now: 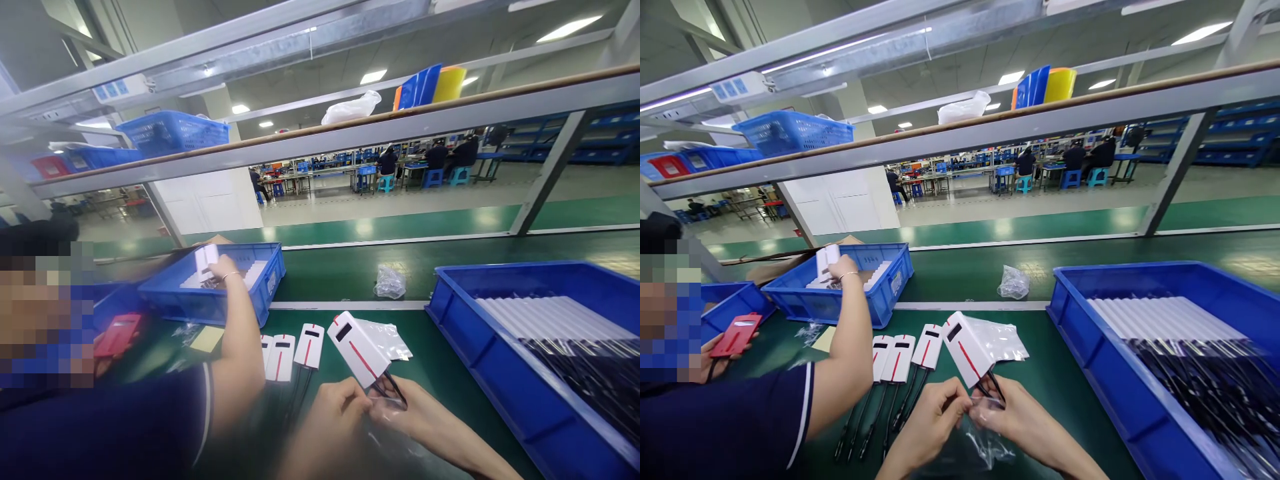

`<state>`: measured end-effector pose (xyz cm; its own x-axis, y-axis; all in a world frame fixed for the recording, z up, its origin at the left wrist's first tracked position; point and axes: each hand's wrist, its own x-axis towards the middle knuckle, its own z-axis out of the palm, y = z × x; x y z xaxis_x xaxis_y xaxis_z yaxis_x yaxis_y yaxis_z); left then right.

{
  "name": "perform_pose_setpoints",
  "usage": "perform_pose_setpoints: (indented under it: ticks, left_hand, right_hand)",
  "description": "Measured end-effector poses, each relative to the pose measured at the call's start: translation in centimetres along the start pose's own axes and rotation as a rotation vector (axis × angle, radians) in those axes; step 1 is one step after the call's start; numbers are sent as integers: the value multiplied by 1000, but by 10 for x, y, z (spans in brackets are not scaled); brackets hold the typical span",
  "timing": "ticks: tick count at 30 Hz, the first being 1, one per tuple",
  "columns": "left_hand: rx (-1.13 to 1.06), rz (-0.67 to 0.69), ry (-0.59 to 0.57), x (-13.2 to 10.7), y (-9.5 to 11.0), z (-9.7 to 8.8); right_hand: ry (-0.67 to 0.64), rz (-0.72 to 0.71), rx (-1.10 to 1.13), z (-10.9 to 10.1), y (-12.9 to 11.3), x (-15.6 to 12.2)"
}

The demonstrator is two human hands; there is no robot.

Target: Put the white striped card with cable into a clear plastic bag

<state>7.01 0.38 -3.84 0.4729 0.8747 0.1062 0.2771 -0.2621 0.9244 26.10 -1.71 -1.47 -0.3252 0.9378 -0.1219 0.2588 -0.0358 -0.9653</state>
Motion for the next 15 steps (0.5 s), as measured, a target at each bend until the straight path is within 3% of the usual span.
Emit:
perform_pose_setpoints:
  ticks: [8,15]
  left_hand:
    - [13,102,52,1,9,-15]
    - [30,76,31,3,18,-20]
  right_hand:
    - [-143,15,-101,7,5,-2]
    - [-134,56,-115,1,8,-8]
